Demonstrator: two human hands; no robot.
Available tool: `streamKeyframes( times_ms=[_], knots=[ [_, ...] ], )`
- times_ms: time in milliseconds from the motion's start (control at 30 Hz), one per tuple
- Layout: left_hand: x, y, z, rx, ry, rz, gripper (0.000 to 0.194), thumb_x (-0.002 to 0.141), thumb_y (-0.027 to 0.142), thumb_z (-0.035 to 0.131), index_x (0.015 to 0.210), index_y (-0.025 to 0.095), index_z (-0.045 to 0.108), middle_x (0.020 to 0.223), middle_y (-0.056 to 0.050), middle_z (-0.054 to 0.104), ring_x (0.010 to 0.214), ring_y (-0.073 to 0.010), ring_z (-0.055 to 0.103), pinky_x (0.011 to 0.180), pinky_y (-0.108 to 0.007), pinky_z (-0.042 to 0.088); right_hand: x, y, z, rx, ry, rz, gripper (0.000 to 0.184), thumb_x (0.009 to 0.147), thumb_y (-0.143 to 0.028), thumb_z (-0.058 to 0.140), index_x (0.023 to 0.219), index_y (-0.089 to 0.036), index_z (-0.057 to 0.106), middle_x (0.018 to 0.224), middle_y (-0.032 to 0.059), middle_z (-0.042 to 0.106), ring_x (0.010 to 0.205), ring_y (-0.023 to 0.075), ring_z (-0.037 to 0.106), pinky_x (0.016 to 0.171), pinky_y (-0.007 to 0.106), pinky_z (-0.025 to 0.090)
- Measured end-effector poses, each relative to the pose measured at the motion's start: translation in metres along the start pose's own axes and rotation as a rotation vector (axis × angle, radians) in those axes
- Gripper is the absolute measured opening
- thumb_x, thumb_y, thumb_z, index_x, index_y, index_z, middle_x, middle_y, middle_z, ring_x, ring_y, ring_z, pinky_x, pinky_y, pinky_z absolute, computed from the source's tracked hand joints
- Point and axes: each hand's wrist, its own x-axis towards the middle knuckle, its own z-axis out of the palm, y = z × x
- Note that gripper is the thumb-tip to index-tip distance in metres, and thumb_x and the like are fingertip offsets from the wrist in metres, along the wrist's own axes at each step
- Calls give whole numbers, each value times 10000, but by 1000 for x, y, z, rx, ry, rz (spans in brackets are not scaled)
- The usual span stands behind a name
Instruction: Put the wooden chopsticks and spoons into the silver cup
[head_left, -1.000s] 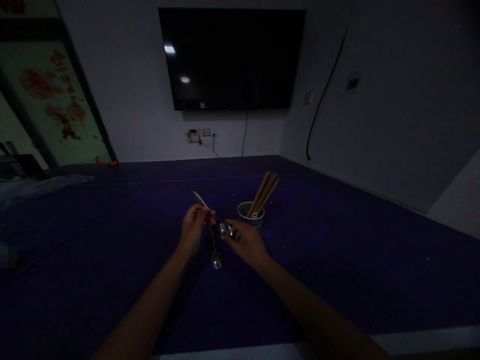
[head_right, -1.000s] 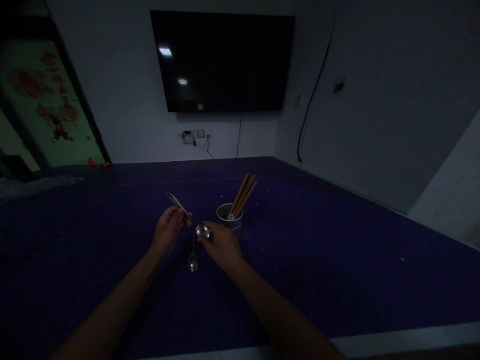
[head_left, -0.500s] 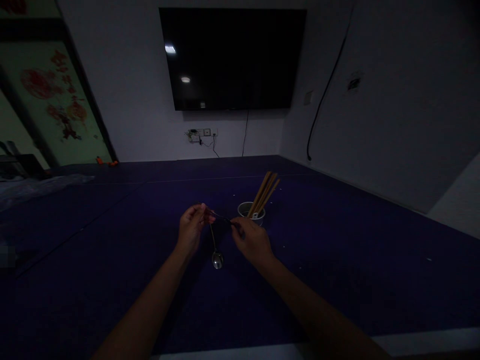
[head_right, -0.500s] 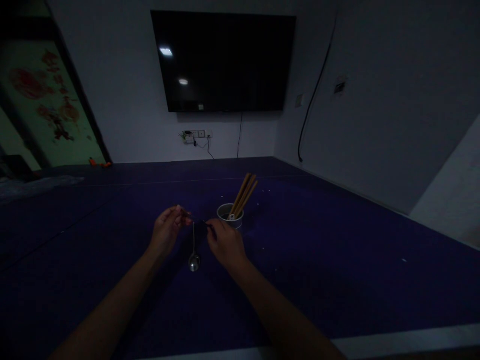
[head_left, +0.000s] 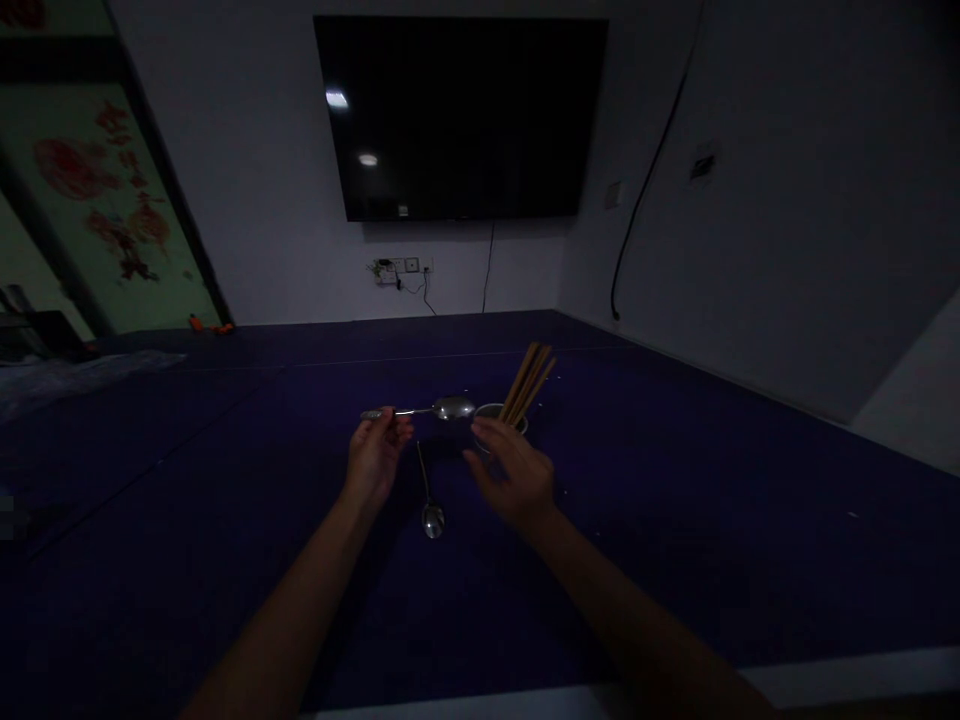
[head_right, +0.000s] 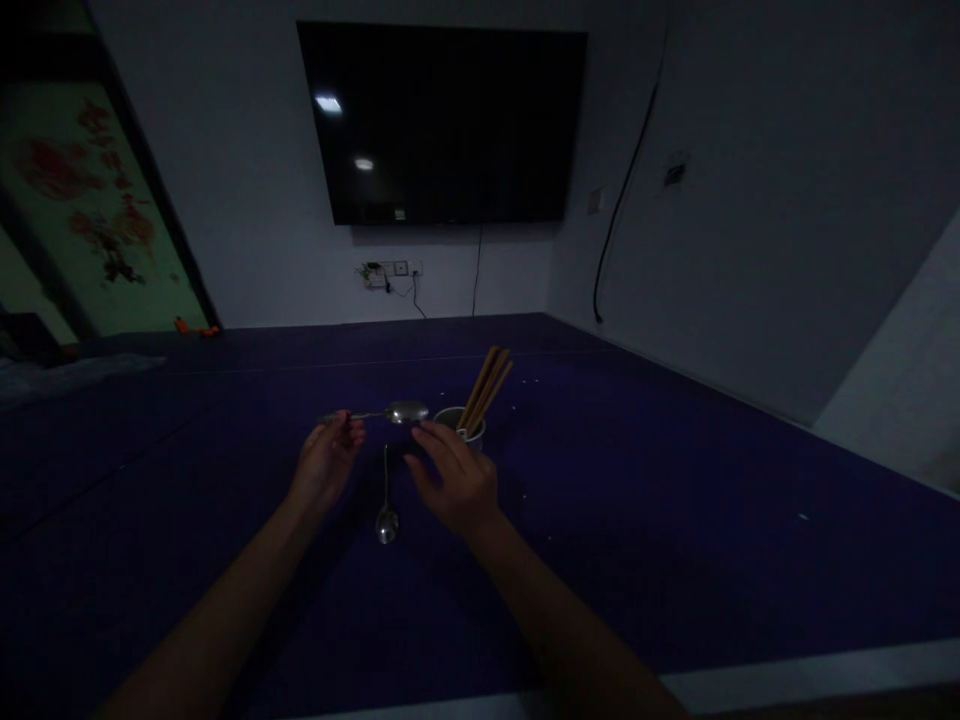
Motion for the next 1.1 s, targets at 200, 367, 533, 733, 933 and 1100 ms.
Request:
streamKeyframes(
  times_ms=[200, 367, 533, 733, 933, 1100],
  knots=[
    [-4, -3, 3, 1, -20, -31, 40, 769, 184, 617, 772, 149, 596, 692, -19, 684, 644, -112, 667, 644, -206, 528, 9, 14, -8, 18, 228, 465, 278, 859, -244, 450, 1092, -198, 595, 1095, 103, 612, 954, 199, 601, 722, 326, 505],
    [-13, -9, 9, 37, -111, -87, 126, 809, 199, 563, 899, 127, 614, 758, -68, 705, 707, -147, 685, 699, -246, 538, 5, 41, -8, 71, 367, 899, 359, 802, -279, 438, 1109, -164, 582, 1050, 107, 619, 691, 154, 586, 617, 306, 458],
    [-16, -14, 13, 92, -172, -106, 205, 821, 231, 546, 967, 104, 615, 786, -92, 708, 731, -166, 687, 733, -277, 535, -2, 58, -2, 281, 289, 1166, 404, 730, -274, 445, 1064, -134, 622, 1017, 114, 652, 490, 103, 514, 492, 267, 391],
    [-19, -17, 18, 134, -212, -107, 262, 813, 311, 573, 975, 108, 614, 789, -86, 705, 734, -173, 683, 781, -322, 527, -1, 56, 3, 438, 171, 1231, 384, 712, -318, 473, 963, -107, 674, 601, 27, 626, 406, 121, 467, 400, 241, 299],
    [-19, -17, 30, 201, -246, -62, 356, 777, 422, 613, 940, 106, 615, 754, -79, 694, 688, -170, 679, 689, -286, 533, 2, 50, 1, 433, 102, 1182, 344, 731, -321, 439, 880, -123, 679, 501, -7, 558, 397, 132, 466, 388, 237, 293],
    [-11, -18, 41, 340, -224, -22, 304, 745, 387, 646, 869, 113, 598, 693, -59, 681, 585, -147, 656, 582, -249, 516, 1, 50, 1, 400, 84, 1139, 302, 725, -295, 414, 790, -143, 666, 468, -24, 515, 397, 130, 452, 395, 237, 303]
  ],
)
